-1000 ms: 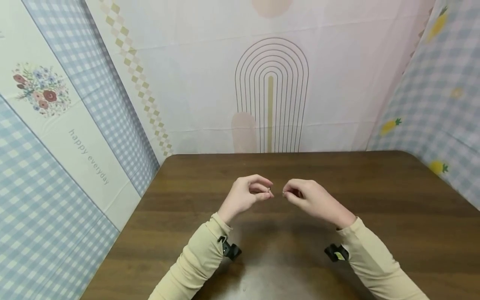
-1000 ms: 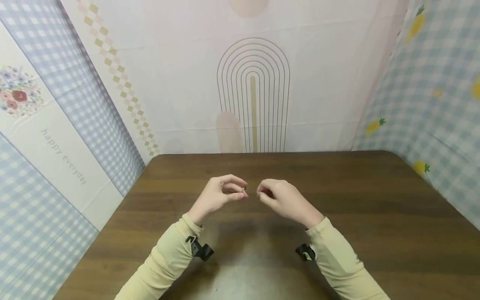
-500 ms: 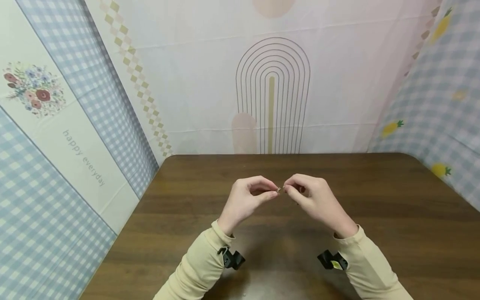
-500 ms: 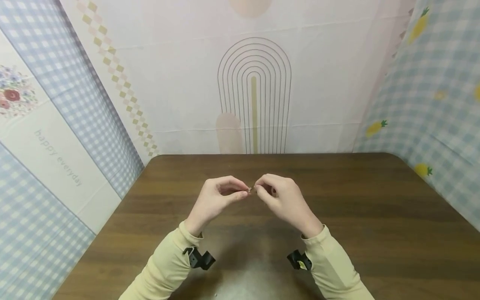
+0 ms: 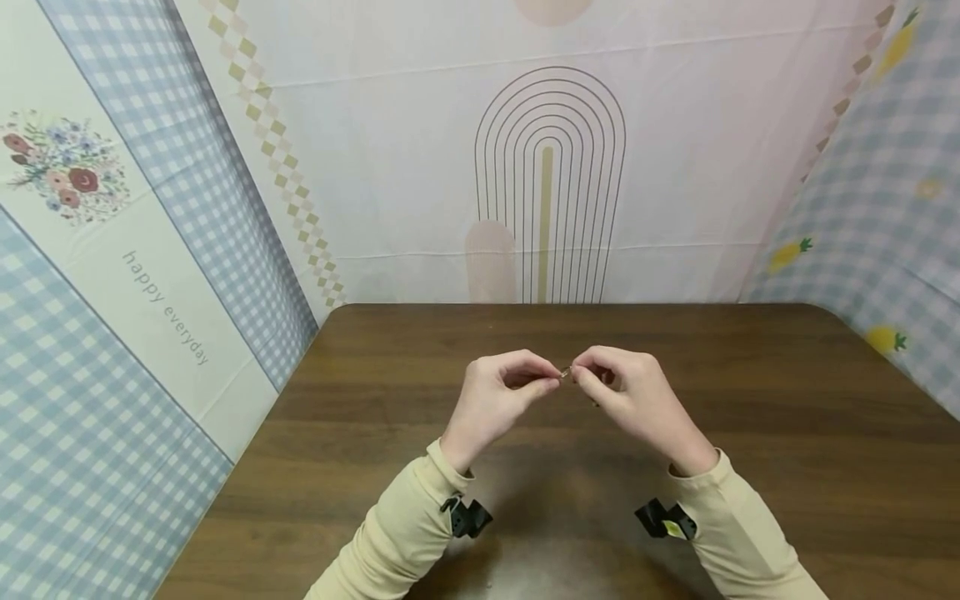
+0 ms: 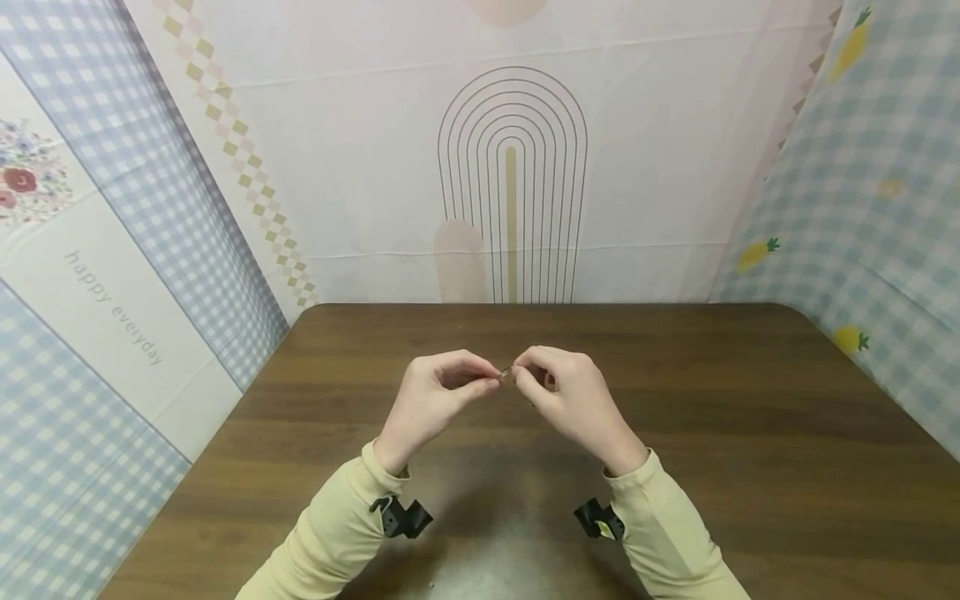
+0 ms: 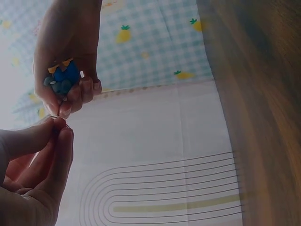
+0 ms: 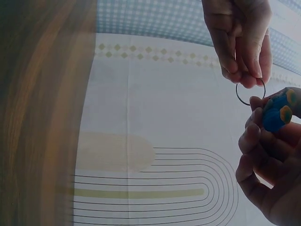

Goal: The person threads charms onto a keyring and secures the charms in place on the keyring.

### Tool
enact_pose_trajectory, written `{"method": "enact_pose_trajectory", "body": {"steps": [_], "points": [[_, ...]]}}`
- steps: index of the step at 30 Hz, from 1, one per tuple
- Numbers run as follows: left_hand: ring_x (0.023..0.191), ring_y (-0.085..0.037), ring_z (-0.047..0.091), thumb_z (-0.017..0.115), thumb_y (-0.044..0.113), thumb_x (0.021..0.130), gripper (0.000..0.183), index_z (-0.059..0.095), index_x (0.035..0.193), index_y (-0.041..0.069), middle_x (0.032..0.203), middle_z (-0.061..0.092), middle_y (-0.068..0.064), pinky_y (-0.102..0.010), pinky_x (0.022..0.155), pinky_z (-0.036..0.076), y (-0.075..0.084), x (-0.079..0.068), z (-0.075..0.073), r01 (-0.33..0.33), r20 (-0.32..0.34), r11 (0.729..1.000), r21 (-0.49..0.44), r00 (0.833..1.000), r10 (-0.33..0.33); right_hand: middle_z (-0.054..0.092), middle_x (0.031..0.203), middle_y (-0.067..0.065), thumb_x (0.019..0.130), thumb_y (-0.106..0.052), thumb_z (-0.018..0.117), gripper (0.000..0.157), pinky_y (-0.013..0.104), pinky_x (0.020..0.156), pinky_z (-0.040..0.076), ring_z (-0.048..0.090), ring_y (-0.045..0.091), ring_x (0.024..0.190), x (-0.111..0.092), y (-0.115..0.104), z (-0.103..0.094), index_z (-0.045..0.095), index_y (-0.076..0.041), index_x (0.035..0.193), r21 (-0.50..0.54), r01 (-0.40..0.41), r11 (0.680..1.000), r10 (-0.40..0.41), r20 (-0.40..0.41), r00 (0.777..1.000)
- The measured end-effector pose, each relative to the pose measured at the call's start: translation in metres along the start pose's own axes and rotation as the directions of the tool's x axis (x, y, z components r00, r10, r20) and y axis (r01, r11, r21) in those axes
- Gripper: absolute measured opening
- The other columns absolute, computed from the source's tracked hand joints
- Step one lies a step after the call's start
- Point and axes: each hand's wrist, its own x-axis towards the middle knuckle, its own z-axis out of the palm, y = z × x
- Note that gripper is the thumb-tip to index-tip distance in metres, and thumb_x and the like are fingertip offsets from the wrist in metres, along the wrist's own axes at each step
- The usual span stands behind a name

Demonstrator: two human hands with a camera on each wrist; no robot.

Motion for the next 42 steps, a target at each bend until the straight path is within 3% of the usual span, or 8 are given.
{"method": "enact_pose_trajectory", "body": {"steps": [5, 8, 13, 19, 27, 35, 37, 42], "points": [[0.074, -0.023, 0.066, 0.066, 0.001, 0.077, 0.008, 0.068, 0.084, -0.002, 0.080, 0.069, -0.015, -0.023, 0.067, 0.053, -0.002, -0.005, -0.002, -0.035, 0.004, 0.999, 0.003, 0.999, 0.035, 0.053, 0.065, -0.012, 0.083, -0.008, 0.060, 0.015, 0.018, 0.049, 0.039, 0.043, 0.000, 0.053, -0.004, -0.008, 0.001, 0.062, -0.021, 0.076, -0.015, 0.033, 0.999, -0.032, 0.013, 0.999], [0.074, -0.019, 0.067, 0.066, 0.001, 0.077, 0.007, 0.068, 0.083, 0.001, 0.079, 0.069, -0.012, -0.020, 0.068, 0.053, -0.012, -0.007, -0.002, -0.117, -0.006, 0.992, 0.044, 0.993, 0.117, 0.053, 0.067, -0.012, 0.083, -0.007, 0.059, 0.016, 0.019, 0.051, 0.039, 0.042, -0.001, 0.055, -0.005, -0.011, 0.002, 0.060, -0.021, 0.076, -0.031, 0.066, 0.997, -0.066, 0.018, 0.998], [0.074, -0.008, 0.065, 0.067, 0.004, 0.077, 0.006, 0.069, 0.082, 0.007, 0.079, 0.069, -0.003, -0.014, 0.069, 0.050, -0.024, -0.008, -0.001, -0.267, -0.025, 0.946, 0.185, 0.961, 0.277, 0.053, 0.070, -0.013, 0.083, -0.006, 0.059, 0.015, 0.017, 0.052, 0.037, 0.041, -0.002, 0.057, -0.007, -0.015, 0.002, 0.059, -0.021, 0.078, -0.066, 0.113, 0.991, -0.112, 0.015, 0.994], [0.074, -0.003, 0.063, 0.067, 0.007, 0.077, 0.005, 0.069, 0.081, 0.009, 0.078, 0.069, 0.000, -0.010, 0.070, 0.048, -0.025, -0.008, -0.001, -0.327, -0.030, 0.902, 0.281, 0.937, 0.349, 0.055, 0.071, -0.013, 0.083, -0.007, 0.059, 0.012, 0.014, 0.053, 0.036, 0.041, -0.002, 0.057, -0.006, -0.014, 0.001, 0.060, -0.018, 0.080, -0.077, 0.159, 0.984, -0.158, 0.023, 0.987], [0.073, -0.003, 0.063, 0.067, 0.006, 0.078, 0.005, 0.068, 0.081, 0.010, 0.078, 0.069, 0.001, -0.011, 0.068, 0.048, -0.026, -0.008, 0.003, -0.337, -0.060, 0.884, 0.323, 0.925, 0.374, 0.058, 0.071, -0.011, 0.082, -0.008, 0.061, 0.010, 0.014, 0.057, 0.036, 0.043, -0.001, 0.059, -0.007, -0.015, 0.003, 0.063, -0.017, 0.080, -0.099, 0.176, 0.980, -0.179, -0.026, 0.984], [0.076, -0.004, 0.064, 0.063, 0.001, 0.079, 0.028, 0.065, 0.106, 0.009, 0.086, 0.070, -0.001, -0.012, 0.067, 0.050, -0.028, -0.008, 0.005, -0.324, -0.013, 0.883, 0.340, 0.937, 0.349, 0.052, 0.065, -0.011, 0.077, -0.009, 0.061, 0.009, 0.021, 0.060, 0.037, 0.042, 0.004, 0.059, -0.008, -0.021, 0.008, 0.059, -0.017, 0.073, -0.236, 0.273, 0.933, -0.289, -0.039, 0.956], [0.076, -0.004, 0.065, 0.063, 0.002, 0.079, 0.024, 0.067, 0.102, 0.009, 0.087, 0.070, -0.001, -0.011, 0.067, 0.049, -0.029, -0.008, 0.006, -0.304, -0.014, 0.892, 0.335, 0.945, 0.327, 0.052, 0.065, -0.011, 0.077, -0.009, 0.061, 0.010, 0.023, 0.061, 0.038, 0.043, 0.004, 0.060, -0.008, -0.021, 0.008, 0.059, -0.018, 0.073, -0.251, 0.275, 0.928, -0.289, -0.019, 0.957], [0.074, -0.006, 0.066, 0.064, 0.006, 0.080, 0.014, 0.068, 0.093, 0.008, 0.085, 0.071, -0.004, -0.014, 0.065, 0.051, -0.029, -0.008, 0.005, -0.192, -0.067, 0.964, 0.186, 0.976, 0.208, 0.054, 0.068, -0.015, 0.076, -0.010, 0.064, 0.010, 0.023, 0.064, 0.038, 0.045, 0.002, 0.064, -0.008, -0.020, 0.008, 0.062, -0.020, 0.076, -0.229, 0.219, 0.949, -0.227, -0.010, 0.974]]}}
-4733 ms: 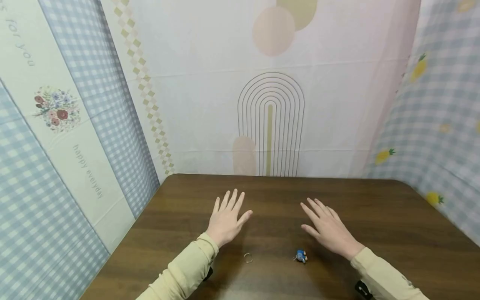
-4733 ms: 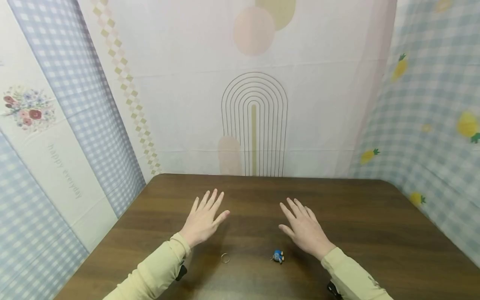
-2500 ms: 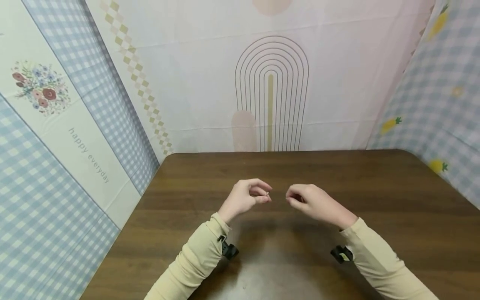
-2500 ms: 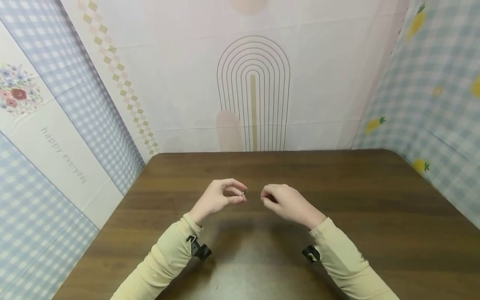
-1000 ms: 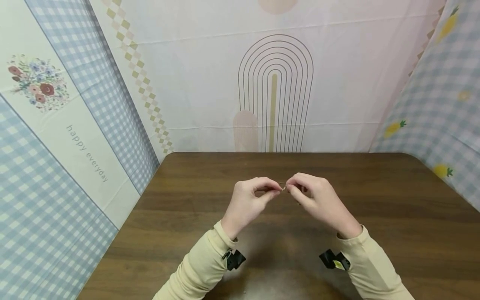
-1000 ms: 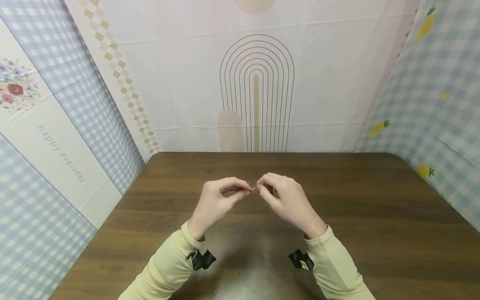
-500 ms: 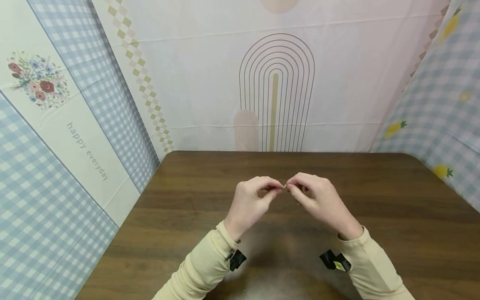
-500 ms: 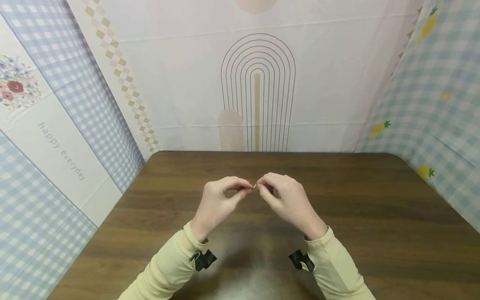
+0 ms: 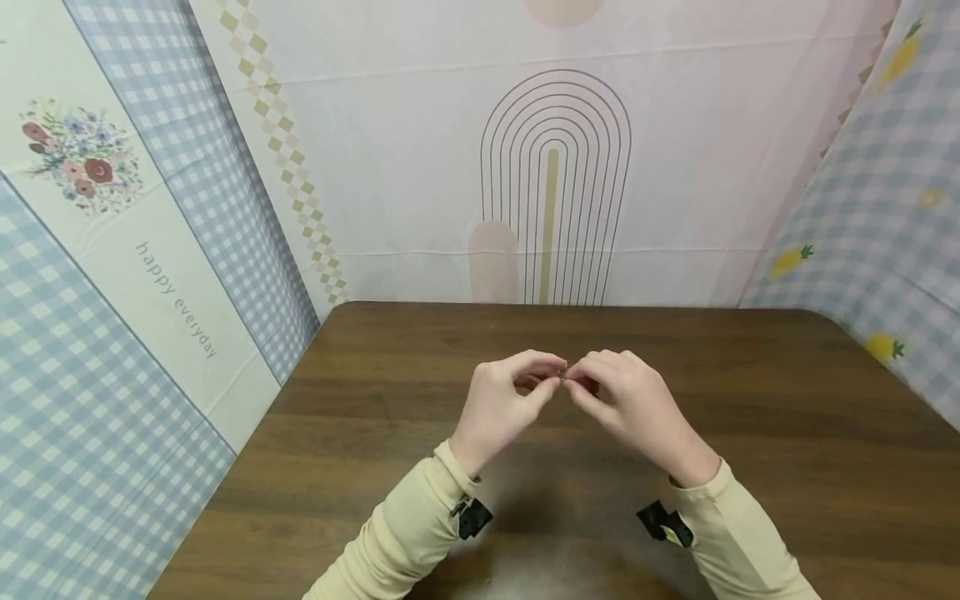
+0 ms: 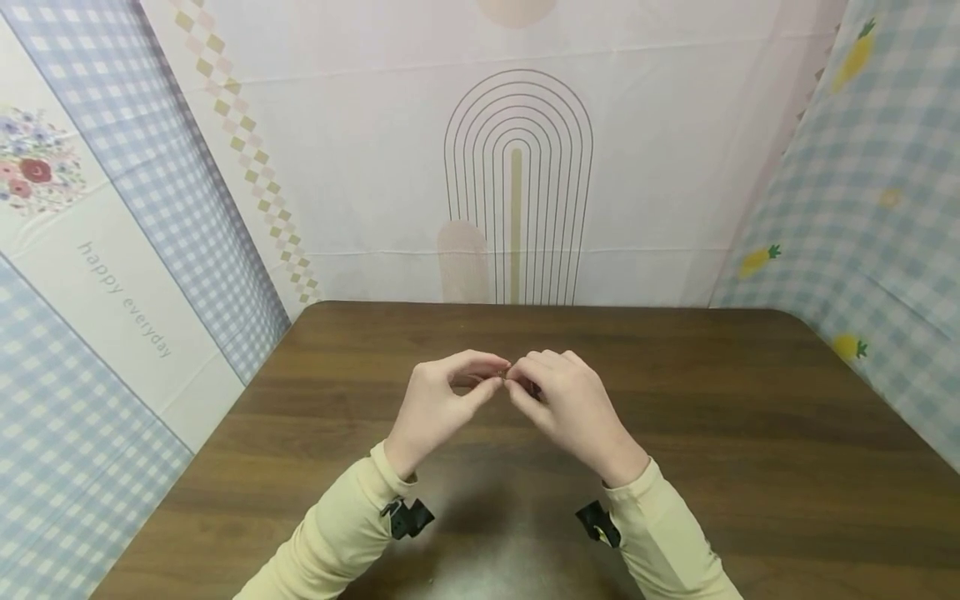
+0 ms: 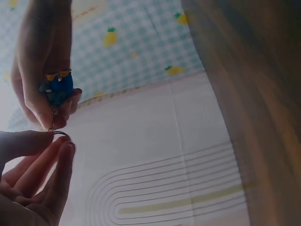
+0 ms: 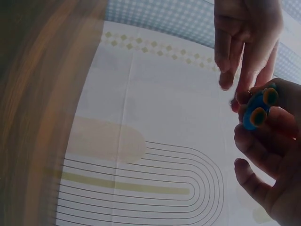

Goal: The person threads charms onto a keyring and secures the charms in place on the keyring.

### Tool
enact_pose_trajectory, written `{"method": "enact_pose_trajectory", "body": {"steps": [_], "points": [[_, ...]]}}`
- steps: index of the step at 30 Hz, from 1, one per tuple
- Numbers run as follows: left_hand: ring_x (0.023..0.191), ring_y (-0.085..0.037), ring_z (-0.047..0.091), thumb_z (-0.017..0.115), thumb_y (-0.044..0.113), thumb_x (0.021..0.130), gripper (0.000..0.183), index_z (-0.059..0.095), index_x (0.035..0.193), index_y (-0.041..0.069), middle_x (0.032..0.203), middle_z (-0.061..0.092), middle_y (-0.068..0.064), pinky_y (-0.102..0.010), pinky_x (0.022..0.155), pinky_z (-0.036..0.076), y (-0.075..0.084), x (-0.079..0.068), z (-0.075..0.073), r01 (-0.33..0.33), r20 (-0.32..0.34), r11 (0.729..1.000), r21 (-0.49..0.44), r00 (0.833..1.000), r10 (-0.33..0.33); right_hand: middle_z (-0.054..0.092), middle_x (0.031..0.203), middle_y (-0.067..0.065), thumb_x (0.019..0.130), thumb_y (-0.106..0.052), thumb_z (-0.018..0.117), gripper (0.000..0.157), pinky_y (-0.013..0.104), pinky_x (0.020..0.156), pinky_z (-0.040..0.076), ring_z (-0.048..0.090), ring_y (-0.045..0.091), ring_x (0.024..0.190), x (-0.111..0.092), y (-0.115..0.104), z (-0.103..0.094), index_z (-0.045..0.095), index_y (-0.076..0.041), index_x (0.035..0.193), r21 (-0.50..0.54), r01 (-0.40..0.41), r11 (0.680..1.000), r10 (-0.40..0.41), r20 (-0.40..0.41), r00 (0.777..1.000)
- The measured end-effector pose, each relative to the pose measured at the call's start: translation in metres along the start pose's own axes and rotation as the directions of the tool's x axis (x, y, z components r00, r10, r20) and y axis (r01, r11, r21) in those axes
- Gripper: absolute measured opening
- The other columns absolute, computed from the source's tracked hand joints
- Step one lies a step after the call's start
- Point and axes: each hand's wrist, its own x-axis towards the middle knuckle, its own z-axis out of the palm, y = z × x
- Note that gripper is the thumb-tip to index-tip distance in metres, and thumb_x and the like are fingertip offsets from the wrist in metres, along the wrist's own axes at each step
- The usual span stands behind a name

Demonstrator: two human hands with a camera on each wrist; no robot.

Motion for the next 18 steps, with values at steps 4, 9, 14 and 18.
{"method": "enact_pose_trajectory", "body": {"steps": [4, 9, 14, 18], "points": [[0.077, -0.014, 0.067, 0.066, 0.009, 0.080, 0.011, 0.068, 0.090, 0.005, 0.086, 0.071, -0.009, -0.021, 0.068, 0.053, 0.010, 0.004, -0.002, 0.121, -0.020, 0.975, -0.187, 0.992, -0.127, 0.051, 0.065, -0.016, 0.076, -0.012, 0.066, 0.011, 0.022, 0.063, 0.036, 0.043, 0.000, 0.062, 0.001, 0.005, 0.000, 0.060, -0.021, 0.076, 0.051, -0.037, 0.998, 0.038, -0.011, 0.999], [0.081, -0.020, 0.067, 0.067, 0.006, 0.078, 0.015, 0.065, 0.089, -0.004, 0.087, 0.069, -0.019, -0.027, 0.070, 0.053, 0.019, 0.010, -0.004, 0.243, -0.003, 0.888, -0.391, 0.964, -0.265, 0.051, 0.063, -0.015, 0.077, -0.011, 0.066, 0.010, 0.020, 0.060, 0.034, 0.043, 0.001, 0.058, 0.003, 0.012, 0.000, 0.061, -0.020, 0.076, 0.129, -0.060, 0.990, 0.061, -0.001, 0.998], [0.081, -0.020, 0.067, 0.067, 0.006, 0.078, 0.021, 0.061, 0.092, -0.007, 0.088, 0.068, -0.020, -0.028, 0.073, 0.053, 0.003, 0.012, 0.006, 0.303, 0.013, 0.798, -0.520, 0.937, -0.348, 0.050, 0.060, -0.017, 0.078, -0.011, 0.066, 0.009, 0.017, 0.054, 0.034, 0.041, 0.000, 0.052, 0.004, 0.017, -0.001, 0.064, -0.019, 0.081, 0.140, -0.130, 0.982, 0.128, 0.023, 0.992], [0.077, -0.015, 0.066, 0.066, 0.006, 0.079, 0.018, 0.060, 0.092, -0.005, 0.078, 0.069, -0.007, -0.029, 0.074, 0.052, -0.007, 0.013, 0.011, 0.366, 0.070, 0.739, -0.565, 0.914, -0.400, 0.047, 0.059, -0.017, 0.077, -0.011, 0.066, 0.015, 0.018, 0.058, 0.033, 0.039, 0.001, 0.053, 0.003, 0.021, -0.001, 0.065, -0.017, 0.090, 0.088, -0.111, 0.990, 0.108, 0.029, 0.994]]}}
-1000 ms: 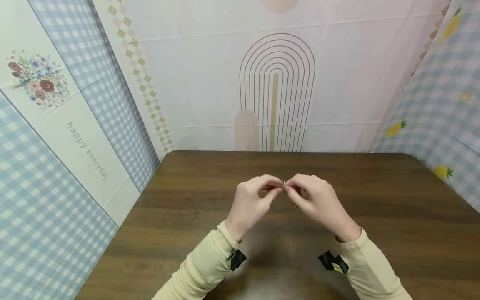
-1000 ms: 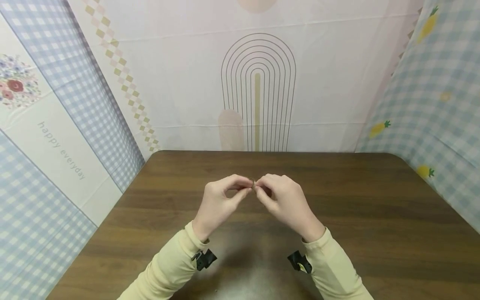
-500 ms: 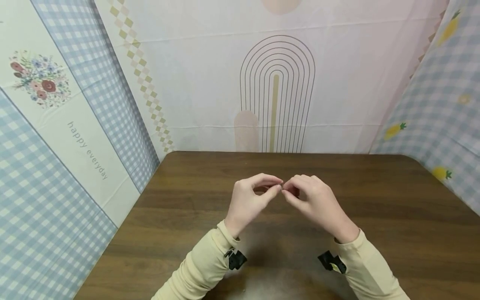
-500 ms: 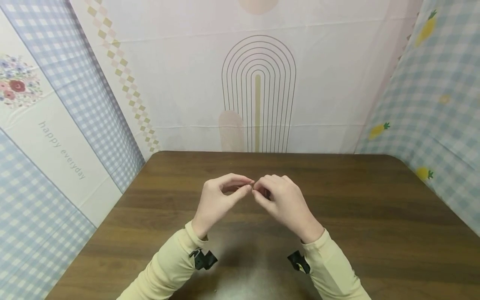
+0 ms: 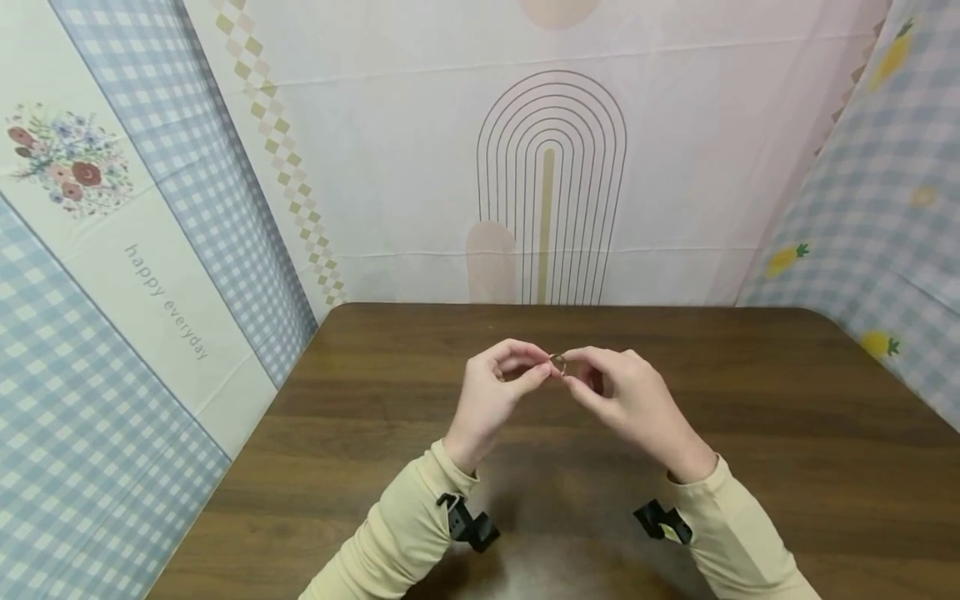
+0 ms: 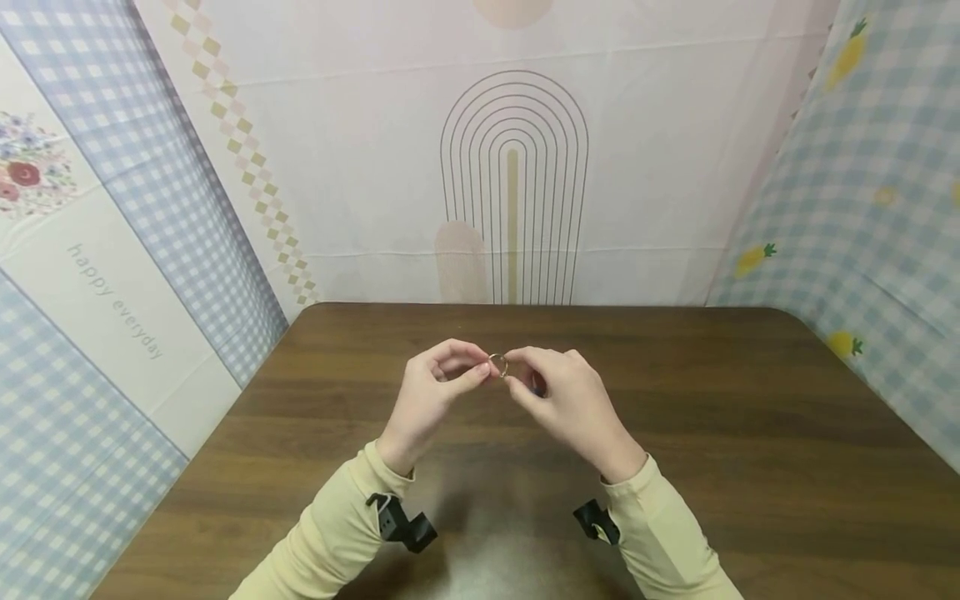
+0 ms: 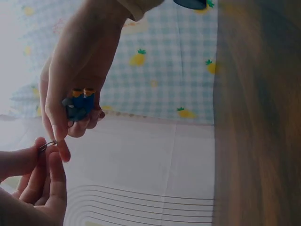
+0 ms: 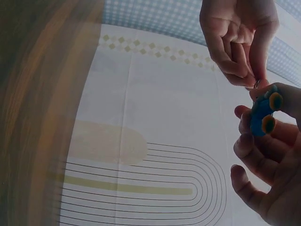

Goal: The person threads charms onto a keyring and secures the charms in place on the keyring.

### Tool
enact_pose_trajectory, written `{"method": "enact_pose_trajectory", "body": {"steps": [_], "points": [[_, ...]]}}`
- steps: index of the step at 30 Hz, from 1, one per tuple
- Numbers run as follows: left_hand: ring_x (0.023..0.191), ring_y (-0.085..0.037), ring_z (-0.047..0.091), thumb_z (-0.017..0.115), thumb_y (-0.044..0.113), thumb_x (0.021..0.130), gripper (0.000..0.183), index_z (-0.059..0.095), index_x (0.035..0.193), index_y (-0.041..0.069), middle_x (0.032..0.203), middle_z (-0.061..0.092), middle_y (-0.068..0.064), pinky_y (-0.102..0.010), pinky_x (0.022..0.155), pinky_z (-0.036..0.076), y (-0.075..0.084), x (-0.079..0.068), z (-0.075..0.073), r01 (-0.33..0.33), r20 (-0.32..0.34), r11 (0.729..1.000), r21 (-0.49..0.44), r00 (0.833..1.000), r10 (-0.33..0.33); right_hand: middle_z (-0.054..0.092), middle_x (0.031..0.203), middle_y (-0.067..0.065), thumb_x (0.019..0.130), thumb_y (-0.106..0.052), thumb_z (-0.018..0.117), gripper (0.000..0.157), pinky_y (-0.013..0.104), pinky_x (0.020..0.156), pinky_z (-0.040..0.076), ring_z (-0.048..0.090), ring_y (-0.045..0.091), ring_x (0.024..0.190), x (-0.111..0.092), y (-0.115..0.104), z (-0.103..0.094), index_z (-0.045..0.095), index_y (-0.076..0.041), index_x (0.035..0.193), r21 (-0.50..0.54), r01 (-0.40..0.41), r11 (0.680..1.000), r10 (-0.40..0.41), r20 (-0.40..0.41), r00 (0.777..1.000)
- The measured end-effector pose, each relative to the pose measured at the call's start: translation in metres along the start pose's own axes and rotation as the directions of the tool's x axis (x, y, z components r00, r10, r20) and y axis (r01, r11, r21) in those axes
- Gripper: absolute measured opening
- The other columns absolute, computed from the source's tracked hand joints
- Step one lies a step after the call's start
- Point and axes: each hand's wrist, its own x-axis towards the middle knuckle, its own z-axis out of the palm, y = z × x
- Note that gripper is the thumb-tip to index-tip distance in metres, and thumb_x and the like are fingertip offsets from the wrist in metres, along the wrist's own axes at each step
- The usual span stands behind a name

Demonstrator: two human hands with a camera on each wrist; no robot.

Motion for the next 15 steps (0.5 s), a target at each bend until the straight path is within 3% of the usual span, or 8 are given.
{"method": "enact_pose_trajectory", "body": {"steps": [3, 6, 11, 15], "points": [[0.072, -0.010, 0.062, 0.062, 0.004, 0.082, 0.015, 0.056, 0.094, -0.004, 0.071, 0.065, 0.003, -0.029, 0.076, 0.051, -0.002, 0.002, -0.001, 0.063, 0.029, 0.997, -0.048, 0.998, -0.061, 0.048, 0.062, -0.015, 0.076, -0.011, 0.065, 0.018, 0.021, 0.064, 0.032, 0.040, 0.002, 0.056, -0.001, 0.000, 0.001, 0.065, -0.016, 0.094, -0.050, 0.059, 0.997, -0.060, -0.012, 0.998], [0.071, -0.008, 0.059, 0.059, 0.004, 0.083, 0.017, 0.053, 0.098, -0.002, 0.071, 0.062, 0.005, -0.030, 0.077, 0.049, 0.000, 0.003, -0.001, 0.096, 0.054, 0.994, -0.056, 0.994, -0.093, 0.050, 0.064, -0.014, 0.076, -0.010, 0.062, 0.018, 0.022, 0.066, 0.033, 0.042, 0.002, 0.058, -0.002, -0.001, 0.001, 0.066, -0.016, 0.093, -0.081, 0.088, 0.993, -0.090, -0.027, 0.996], [0.076, -0.010, 0.061, 0.063, 0.003, 0.081, 0.025, 0.053, 0.102, -0.002, 0.085, 0.064, -0.013, -0.026, 0.074, 0.051, 0.002, 0.002, 0.002, 0.013, 0.051, 0.997, 0.079, 0.999, -0.017, 0.043, 0.061, -0.016, 0.077, -0.009, 0.061, 0.025, 0.024, 0.069, 0.035, 0.040, 0.001, 0.057, -0.001, 0.001, 0.000, 0.064, -0.017, 0.100, -0.116, 0.056, 0.992, -0.058, -0.016, 0.998], [0.079, -0.025, 0.065, 0.064, 0.001, 0.079, 0.025, 0.055, 0.101, -0.005, 0.092, 0.062, -0.026, -0.022, 0.068, 0.052, 0.009, 0.000, 0.004, -0.011, 0.024, 0.985, 0.172, 1.000, 0.007, 0.046, 0.062, -0.016, 0.077, -0.008, 0.061, 0.026, 0.025, 0.070, 0.037, 0.042, 0.002, 0.058, -0.002, 0.002, 0.000, 0.064, -0.016, 0.101, -0.143, 0.068, 0.987, -0.067, 0.012, 0.998]]}}
